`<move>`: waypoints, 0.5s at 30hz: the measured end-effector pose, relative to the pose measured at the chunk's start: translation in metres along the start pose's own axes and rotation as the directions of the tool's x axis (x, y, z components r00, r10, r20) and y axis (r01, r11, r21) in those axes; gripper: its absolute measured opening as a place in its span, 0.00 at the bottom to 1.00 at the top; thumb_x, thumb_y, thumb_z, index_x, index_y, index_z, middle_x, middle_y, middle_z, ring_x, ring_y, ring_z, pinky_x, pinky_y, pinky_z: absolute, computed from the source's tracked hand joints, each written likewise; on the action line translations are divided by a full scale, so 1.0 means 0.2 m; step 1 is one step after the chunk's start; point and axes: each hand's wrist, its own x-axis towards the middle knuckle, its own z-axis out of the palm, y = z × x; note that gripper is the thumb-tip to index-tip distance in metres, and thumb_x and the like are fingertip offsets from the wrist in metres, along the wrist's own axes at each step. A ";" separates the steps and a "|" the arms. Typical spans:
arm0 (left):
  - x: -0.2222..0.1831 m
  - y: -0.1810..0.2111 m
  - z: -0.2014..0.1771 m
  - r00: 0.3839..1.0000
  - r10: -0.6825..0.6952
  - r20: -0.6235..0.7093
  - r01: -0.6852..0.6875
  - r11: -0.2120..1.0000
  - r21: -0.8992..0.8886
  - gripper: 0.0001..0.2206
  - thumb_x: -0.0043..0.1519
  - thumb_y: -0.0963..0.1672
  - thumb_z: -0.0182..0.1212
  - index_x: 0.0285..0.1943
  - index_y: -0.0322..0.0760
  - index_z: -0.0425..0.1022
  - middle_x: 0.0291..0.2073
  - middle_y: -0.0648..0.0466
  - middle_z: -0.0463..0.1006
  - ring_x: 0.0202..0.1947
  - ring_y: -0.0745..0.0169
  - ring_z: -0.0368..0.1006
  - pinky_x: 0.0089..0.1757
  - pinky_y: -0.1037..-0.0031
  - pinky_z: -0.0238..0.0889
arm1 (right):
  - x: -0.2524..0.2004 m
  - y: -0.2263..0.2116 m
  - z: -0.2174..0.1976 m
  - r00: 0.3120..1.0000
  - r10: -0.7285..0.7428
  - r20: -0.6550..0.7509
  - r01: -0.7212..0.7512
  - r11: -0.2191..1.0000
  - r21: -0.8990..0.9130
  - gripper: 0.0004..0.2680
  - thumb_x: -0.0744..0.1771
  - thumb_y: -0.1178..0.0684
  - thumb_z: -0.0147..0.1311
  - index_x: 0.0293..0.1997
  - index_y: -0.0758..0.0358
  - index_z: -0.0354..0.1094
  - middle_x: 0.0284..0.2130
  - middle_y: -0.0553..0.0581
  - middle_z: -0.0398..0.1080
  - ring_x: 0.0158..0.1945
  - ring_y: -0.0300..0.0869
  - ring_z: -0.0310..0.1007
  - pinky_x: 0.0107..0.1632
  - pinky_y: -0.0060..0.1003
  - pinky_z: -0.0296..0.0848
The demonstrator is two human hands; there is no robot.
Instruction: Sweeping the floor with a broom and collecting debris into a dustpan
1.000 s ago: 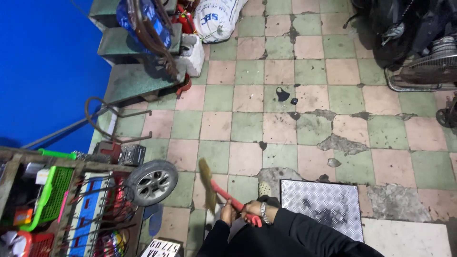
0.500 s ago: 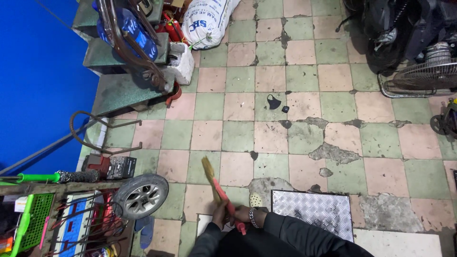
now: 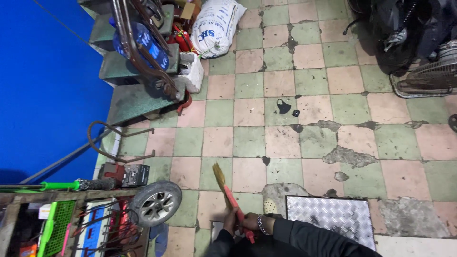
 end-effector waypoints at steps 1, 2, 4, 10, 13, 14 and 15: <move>0.00 -0.04 -0.05 0.999 -0.035 -0.039 0.037 0.999 0.040 0.22 0.51 0.56 0.64 0.44 0.40 0.77 0.27 0.52 0.77 0.22 0.58 0.69 0.19 0.73 0.54 | -0.06 -0.05 0.05 1.000 0.019 0.008 -0.018 0.998 -0.058 0.10 0.65 0.49 0.48 0.32 0.54 0.79 0.28 0.48 0.79 0.25 0.34 0.72 0.28 0.27 0.71; -0.02 -0.03 -0.10 0.999 -0.034 -0.038 0.035 0.999 0.042 0.22 0.51 0.56 0.64 0.44 0.40 0.77 0.27 0.52 0.77 0.22 0.58 0.69 0.19 0.73 0.54 | 0.00 -0.04 0.11 1.000 0.017 0.006 -0.017 0.998 -0.057 0.10 0.65 0.49 0.48 0.32 0.54 0.79 0.28 0.48 0.79 0.25 0.34 0.72 0.28 0.27 0.71; -0.07 -0.05 -0.19 1.000 -0.004 -0.013 0.004 0.999 -0.044 0.16 0.58 0.53 0.64 0.30 0.39 0.73 0.16 0.53 0.72 0.08 0.62 0.58 0.11 0.73 0.42 | 0.08 0.01 0.24 0.995 0.101 -0.011 -0.098 0.984 0.147 0.12 0.68 0.50 0.49 0.27 0.61 0.76 0.19 0.52 0.74 0.16 0.36 0.67 0.18 0.28 0.65; 0.02 -0.41 -0.65 0.997 0.030 -0.065 -0.044 0.973 -0.225 0.14 0.55 0.51 0.63 0.24 0.49 0.62 0.15 0.60 0.63 0.12 0.64 0.59 0.15 0.70 0.47 | 0.04 -0.13 0.66 0.962 0.257 -0.097 -0.266 0.959 -0.101 0.13 0.65 0.41 0.53 0.32 0.59 0.78 0.23 0.52 0.76 0.18 0.36 0.72 0.21 0.30 0.71; 0.09 -0.66 -0.88 0.938 0.343 -0.052 -0.316 0.783 -0.535 0.12 0.57 0.49 0.63 0.24 0.50 0.66 0.20 0.62 0.66 0.23 0.68 0.63 0.31 0.71 0.60 | 0.21 -0.01 0.87 0.948 0.251 0.196 -0.222 0.962 -0.159 0.25 0.72 0.27 0.37 0.29 0.50 0.77 0.20 0.52 0.72 0.15 0.40 0.68 0.16 0.34 0.70; 0.14 -0.72 -0.96 0.940 0.337 -0.055 -0.311 0.779 -0.544 0.12 0.57 0.49 0.63 0.24 0.50 0.66 0.20 0.62 0.66 0.23 0.68 0.63 0.31 0.71 0.60 | 0.20 0.00 0.87 0.945 0.261 0.198 -0.230 0.959 -0.168 0.25 0.72 0.27 0.37 0.29 0.50 0.77 0.20 0.52 0.72 0.15 0.40 0.68 0.16 0.34 0.70; 0.18 -0.80 -1.05 0.979 0.186 -0.084 -0.199 0.784 -0.588 0.13 0.57 0.52 0.64 0.28 0.48 0.68 0.22 0.58 0.71 0.21 0.66 0.66 0.26 0.71 0.61 | 0.20 -0.02 0.93 0.938 0.275 0.211 -0.248 0.958 -0.147 0.23 0.71 0.30 0.38 0.29 0.51 0.76 0.20 0.52 0.71 0.15 0.41 0.68 0.16 0.35 0.70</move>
